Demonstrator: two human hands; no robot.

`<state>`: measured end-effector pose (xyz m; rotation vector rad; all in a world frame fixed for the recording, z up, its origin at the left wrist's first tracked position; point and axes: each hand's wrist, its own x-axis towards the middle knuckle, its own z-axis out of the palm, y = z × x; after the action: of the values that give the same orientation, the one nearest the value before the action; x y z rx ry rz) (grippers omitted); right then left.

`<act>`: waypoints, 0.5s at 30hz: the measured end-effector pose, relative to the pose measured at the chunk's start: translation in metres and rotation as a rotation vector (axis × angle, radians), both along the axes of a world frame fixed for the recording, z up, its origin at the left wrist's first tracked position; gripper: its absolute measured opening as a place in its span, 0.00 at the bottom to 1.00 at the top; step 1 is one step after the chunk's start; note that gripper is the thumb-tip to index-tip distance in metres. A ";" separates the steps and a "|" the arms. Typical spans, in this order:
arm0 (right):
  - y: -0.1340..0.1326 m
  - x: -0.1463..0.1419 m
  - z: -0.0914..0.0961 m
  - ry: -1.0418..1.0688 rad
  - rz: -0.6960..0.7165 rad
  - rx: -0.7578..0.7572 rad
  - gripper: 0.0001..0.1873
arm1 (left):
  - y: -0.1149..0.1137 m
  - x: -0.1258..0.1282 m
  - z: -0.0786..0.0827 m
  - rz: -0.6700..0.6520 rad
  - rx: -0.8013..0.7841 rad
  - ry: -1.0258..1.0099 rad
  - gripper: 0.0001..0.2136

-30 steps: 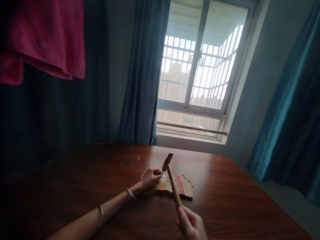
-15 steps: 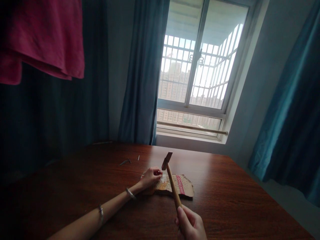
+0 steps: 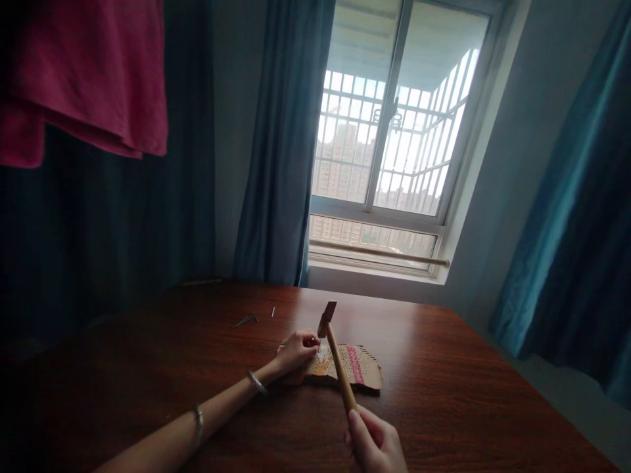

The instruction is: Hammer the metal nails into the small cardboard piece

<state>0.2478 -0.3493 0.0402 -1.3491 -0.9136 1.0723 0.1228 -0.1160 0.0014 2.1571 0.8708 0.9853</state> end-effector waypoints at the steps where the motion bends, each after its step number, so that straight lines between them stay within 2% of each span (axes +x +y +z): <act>1: 0.000 0.000 0.000 0.007 -0.001 -0.001 0.27 | 0.000 0.000 0.000 0.000 -0.007 -0.002 0.06; 7: -0.002 -0.002 0.006 -0.010 0.026 0.009 0.26 | -0.002 -0.001 0.004 0.018 -0.016 0.032 0.06; 15: -0.005 -0.007 0.011 -0.003 -0.007 -0.006 0.26 | 0.000 0.000 0.002 0.053 -0.008 0.067 0.05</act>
<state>0.2408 -0.3538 0.0512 -1.3578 -0.9082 1.0685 0.1226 -0.1163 0.0029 2.1807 0.9663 0.9384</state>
